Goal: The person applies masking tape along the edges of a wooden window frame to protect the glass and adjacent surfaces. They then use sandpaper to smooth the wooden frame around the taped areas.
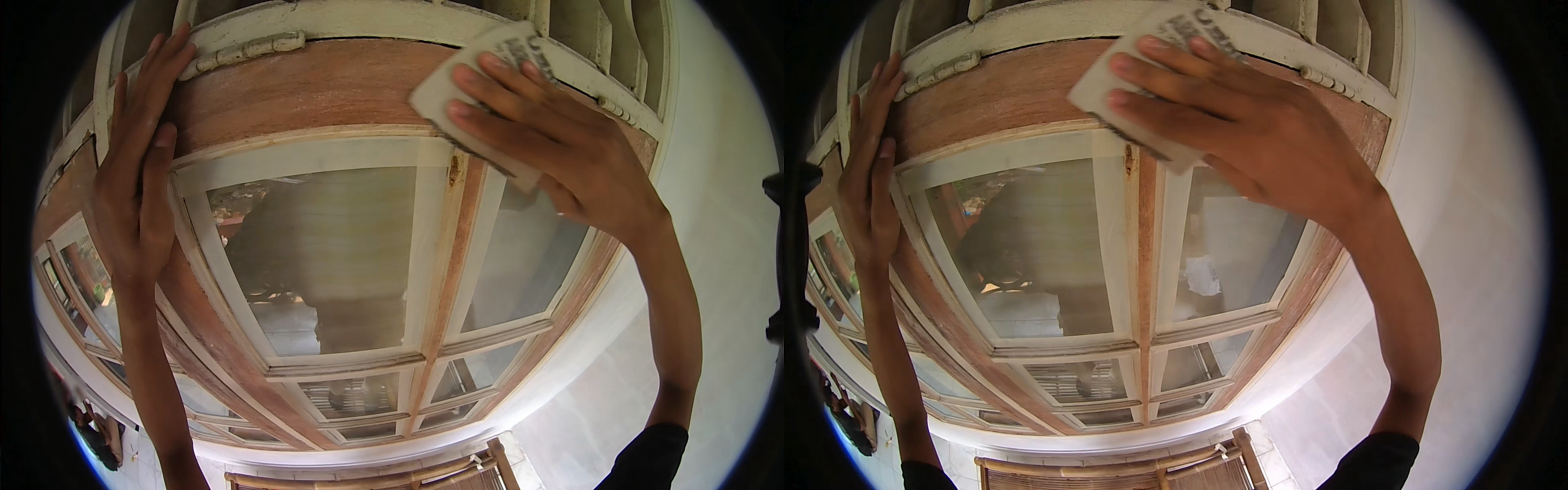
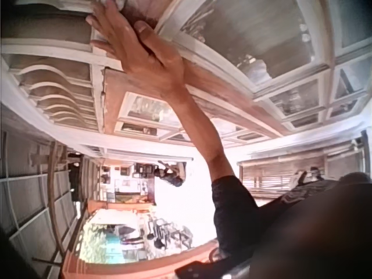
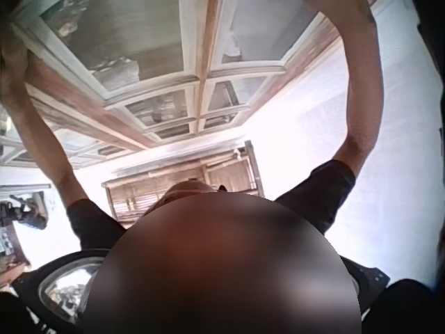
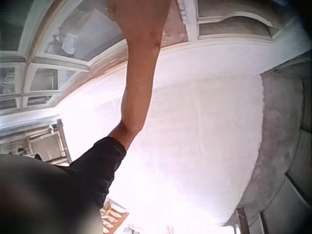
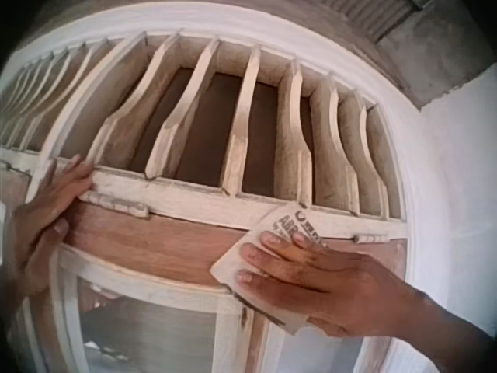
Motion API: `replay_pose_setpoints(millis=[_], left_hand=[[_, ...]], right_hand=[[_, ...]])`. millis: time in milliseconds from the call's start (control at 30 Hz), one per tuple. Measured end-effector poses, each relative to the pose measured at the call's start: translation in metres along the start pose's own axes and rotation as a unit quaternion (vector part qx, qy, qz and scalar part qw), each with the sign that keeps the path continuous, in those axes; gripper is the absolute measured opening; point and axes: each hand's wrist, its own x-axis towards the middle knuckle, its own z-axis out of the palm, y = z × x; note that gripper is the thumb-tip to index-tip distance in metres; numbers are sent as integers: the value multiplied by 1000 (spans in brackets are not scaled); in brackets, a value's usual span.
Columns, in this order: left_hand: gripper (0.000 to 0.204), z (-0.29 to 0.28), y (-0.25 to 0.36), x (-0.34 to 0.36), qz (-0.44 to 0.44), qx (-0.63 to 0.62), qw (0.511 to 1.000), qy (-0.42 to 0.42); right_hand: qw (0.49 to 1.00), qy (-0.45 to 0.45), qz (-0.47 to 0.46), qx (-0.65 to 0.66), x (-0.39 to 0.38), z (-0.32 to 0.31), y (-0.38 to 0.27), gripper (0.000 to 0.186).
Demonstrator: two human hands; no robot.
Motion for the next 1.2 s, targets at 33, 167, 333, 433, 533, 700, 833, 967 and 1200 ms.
replay_pose_setpoints(millis=[33, 167, 333, 433, 533, 700, 833, 967, 1200], left_hand=[[57, 1, 2, 0, 11, 7, 1000, 11], [52, 4, 11, 0, -14, -1, 999, 40], [56, 0, 10, 2, -25, -36, 999, 20], [57, -1, 10, 1, -17, -11, 1000, 12], [57, 3, 13, 0, -5, -36, 999, 32], [54, 6, 16, 3, -17, -37, 998, 38], [55, -1, 13, 7, -10, -34, 999, 25], [55, 1, 19, 6, -9, -65, 997, 43], [54, 3, 23, 7, -22, -62, 997, 46]], right_hand=[[1000, -6, 1, -23, -9, -5, 5, 62], [999, 7, 1, -48, -1, -1, -3, 59], [986, 105, -89, 88, 68, 30, -30, 55], [997, 46, -51, 24, 36, 12, -13, 58], [999, -10, 14, -43, -15, -7, 5, 63], [999, 41, -2, 10, 28, 13, -20, 65], [992, 72, -75, 75, 63, 20, -22, 66], [1000, -8, 24, 12, 5, -6, -2, 73], [998, 33, -17, 48, 38, 25, -16, 79]])
